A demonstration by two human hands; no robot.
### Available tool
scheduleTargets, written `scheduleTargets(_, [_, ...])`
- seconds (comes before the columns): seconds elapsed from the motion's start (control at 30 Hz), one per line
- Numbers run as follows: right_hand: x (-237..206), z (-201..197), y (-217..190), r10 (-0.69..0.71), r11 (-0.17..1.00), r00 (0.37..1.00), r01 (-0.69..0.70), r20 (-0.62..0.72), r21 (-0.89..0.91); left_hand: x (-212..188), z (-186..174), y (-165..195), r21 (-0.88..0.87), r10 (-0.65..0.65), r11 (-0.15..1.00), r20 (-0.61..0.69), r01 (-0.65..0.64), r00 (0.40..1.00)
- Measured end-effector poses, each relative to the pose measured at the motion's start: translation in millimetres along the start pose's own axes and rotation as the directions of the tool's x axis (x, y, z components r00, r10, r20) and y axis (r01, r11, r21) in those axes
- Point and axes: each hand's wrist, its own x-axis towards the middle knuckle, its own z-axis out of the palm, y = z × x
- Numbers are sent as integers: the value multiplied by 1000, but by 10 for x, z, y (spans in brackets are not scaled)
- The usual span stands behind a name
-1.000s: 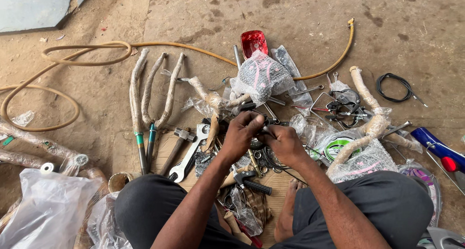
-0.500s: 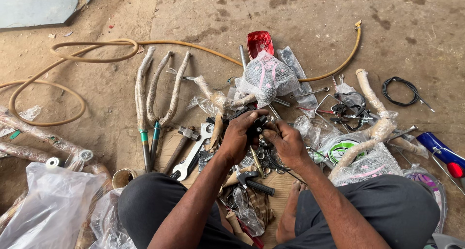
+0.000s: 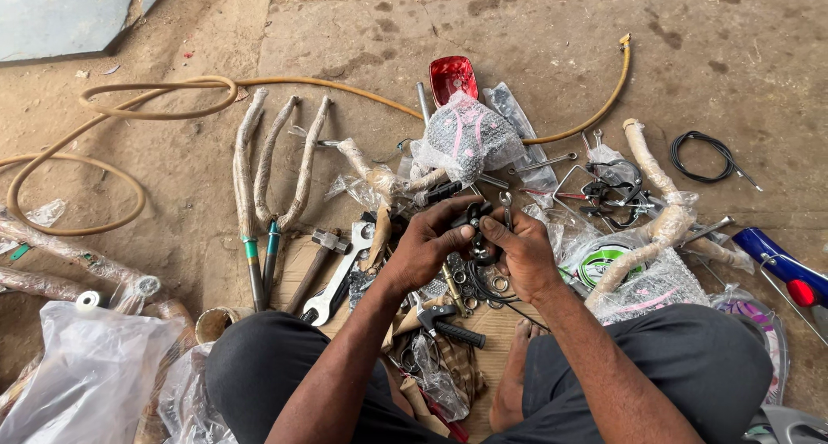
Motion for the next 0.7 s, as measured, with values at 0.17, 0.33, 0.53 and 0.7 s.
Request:
scheduleTargets(0.17, [-48,-53,-69,36,989,998,-43,48,144,-7,35,95,-85,-99,991,56,103,994])
scheduleTargets(0.33, [-112,-74,-141,23,992,999,-26,30,127,-41,67,133,-131,-116,983,108,130,987])
scheduleTargets(0.53, [-104,54,-99,-41,995,994,50,-101,89,23,193,-128,-343,-101,939,-168,38,981])
scheduleTargets(0.7, [-56,261,36,-190,943,976,151,-107,-297,120,277,-432,-638,-286,769,-281,45,916])
